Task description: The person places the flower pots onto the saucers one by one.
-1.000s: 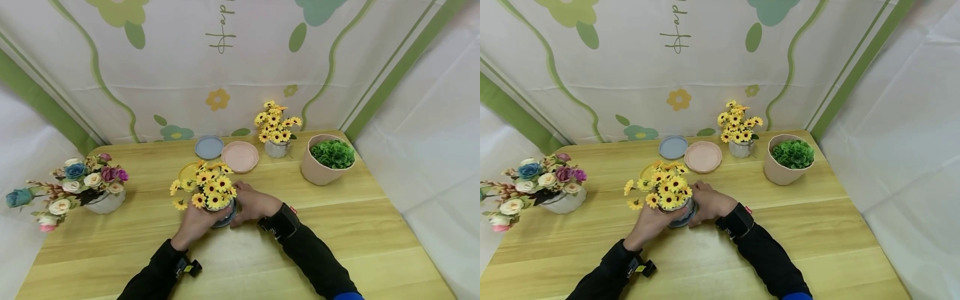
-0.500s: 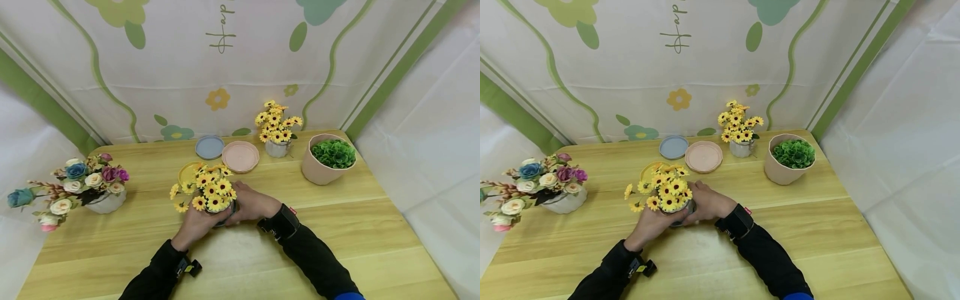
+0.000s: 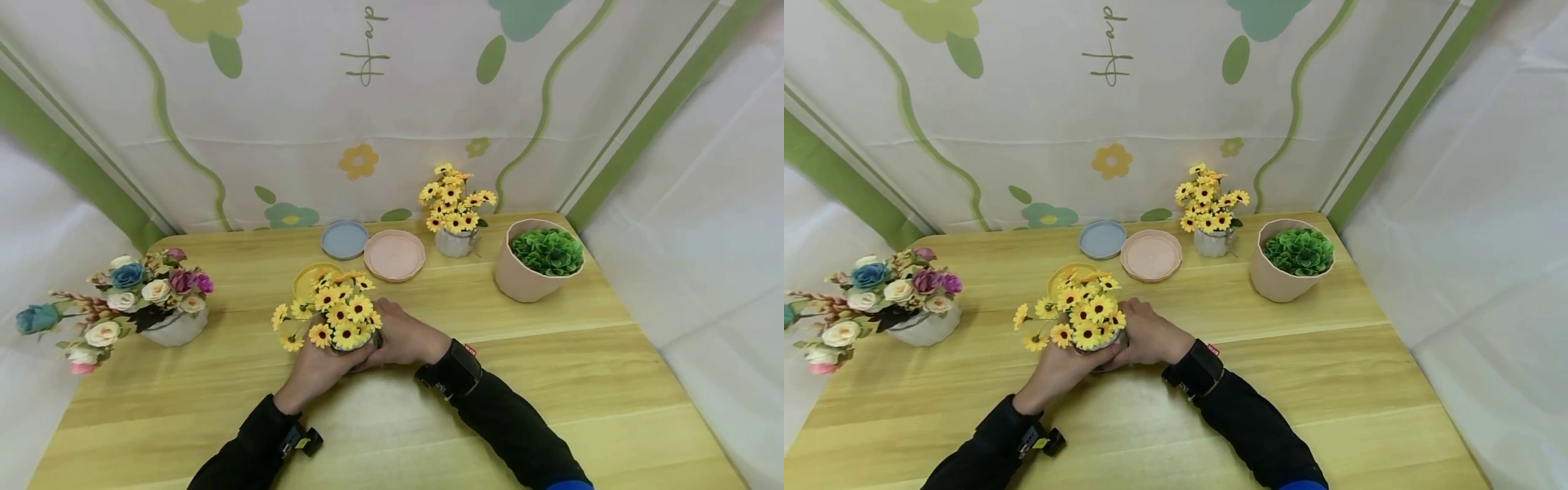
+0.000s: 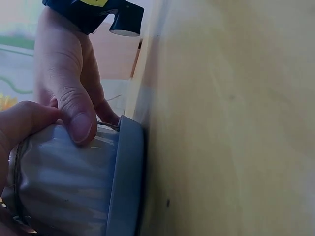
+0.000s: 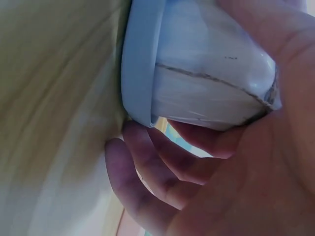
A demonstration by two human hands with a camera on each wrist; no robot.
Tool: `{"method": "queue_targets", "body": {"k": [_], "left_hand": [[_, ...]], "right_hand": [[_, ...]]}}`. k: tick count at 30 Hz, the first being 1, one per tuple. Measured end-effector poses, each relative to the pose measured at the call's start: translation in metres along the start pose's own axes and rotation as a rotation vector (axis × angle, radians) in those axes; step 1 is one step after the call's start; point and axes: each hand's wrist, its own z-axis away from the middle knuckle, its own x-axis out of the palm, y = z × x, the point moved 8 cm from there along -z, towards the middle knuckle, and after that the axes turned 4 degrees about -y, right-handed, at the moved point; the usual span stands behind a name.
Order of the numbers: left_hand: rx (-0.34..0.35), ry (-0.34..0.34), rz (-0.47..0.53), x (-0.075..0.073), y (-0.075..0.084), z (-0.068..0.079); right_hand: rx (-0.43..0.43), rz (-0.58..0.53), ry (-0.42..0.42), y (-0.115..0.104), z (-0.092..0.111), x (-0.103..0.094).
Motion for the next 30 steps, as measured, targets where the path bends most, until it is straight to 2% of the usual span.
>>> {"method": "queue_targets", "body": {"k": [5,11,17,22,25,30], "left_hand": [[-0.042,0.025,-0.042,-0.01,-0.003,0.008],[-0.1,0.068,-0.184,-0.025,-0.006,0.021],[-0.087,0.092,-0.239,-0.035,-0.006,0.026],[-0.118,0.125,-0.322,-0.048,-0.009,0.035],[-0.13,0.146,-0.318,-0.056,-0.011,0.039],[-0.142,0.193,-0.252,-0.069,-0.014,0.045]], "right_hand": [[-0.014,0.019,0.008,-0.009,-0.006,0.007],[-0.01,0.031,0.031,-0.02,-0.013,0.017],[0.008,0.048,0.048,-0.028,-0.021,0.023],[0.014,0.051,0.032,-0.036,-0.031,0.029],[0.02,0.045,0.026,-0.041,-0.038,0.032],[0.029,0.045,0.031,-0.049,-0.05,0.037]]}}
